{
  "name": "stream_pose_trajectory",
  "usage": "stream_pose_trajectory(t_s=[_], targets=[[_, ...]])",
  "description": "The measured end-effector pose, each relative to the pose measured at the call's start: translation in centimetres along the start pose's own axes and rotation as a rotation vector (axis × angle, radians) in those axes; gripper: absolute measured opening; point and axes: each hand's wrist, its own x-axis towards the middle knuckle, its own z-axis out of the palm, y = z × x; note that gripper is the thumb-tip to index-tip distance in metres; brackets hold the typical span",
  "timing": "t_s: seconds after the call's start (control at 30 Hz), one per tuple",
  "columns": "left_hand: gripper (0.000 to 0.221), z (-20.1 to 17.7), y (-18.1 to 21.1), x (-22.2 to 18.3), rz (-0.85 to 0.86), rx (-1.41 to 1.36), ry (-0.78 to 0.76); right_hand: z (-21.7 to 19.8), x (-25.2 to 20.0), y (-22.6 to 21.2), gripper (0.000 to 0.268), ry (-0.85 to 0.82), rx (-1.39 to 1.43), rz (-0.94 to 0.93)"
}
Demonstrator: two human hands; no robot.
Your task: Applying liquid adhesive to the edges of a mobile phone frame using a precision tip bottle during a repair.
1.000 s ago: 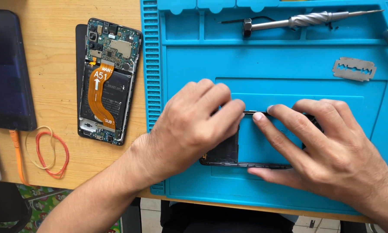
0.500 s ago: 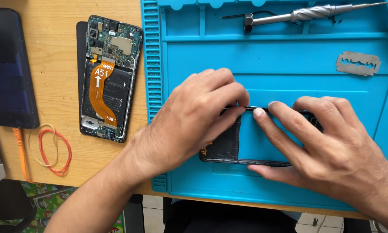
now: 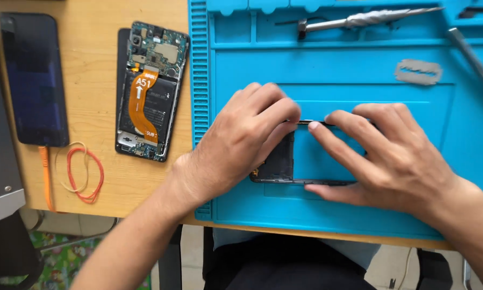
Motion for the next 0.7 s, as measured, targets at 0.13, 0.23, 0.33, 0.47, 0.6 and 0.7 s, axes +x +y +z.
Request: stream_pose_trajectory(t_s=[0.13, 0.23, 0.33, 0.47, 0.6, 0.7], targets=[[0.031, -2.1, 3.6, -1.9, -0.116, -0.093, 0.006, -1.6, 0.3, -1.0, 0.08, 0.074, -0.036, -0.03], [0.04, -2.2, 6.6, -4.3, -0.264, -0.245, 0.051, -3.7, -0.2, -3.5, 0.078, 0.118, -0.027, -0.06], [0.028, -1.2, 9.8, -7.4, -0.324, -0.356, 0.127, -5.0, -4.1, -7.2, 0.076, 0.09, -0.002, -0.028], [0.023, -0.5, 13.5, -10.1, -0.21, -0.44, 0.194, -1.1, -17.4, -11.0, 0.075, 0.757, 0.498, 0.445], [0.022, -0.5, 16.8, -11.4, -0.186, -0.559, 0.158, -0.5, -16.3, -15.8, 0.039, 0.997, 0.93, 0.868], [0.021, 0.5, 18.5, -11.9, -0.134, -0.571, 0.166, -1.0, -14.0, -20.9, 0.055, 0.815, 1.362, 0.768]])
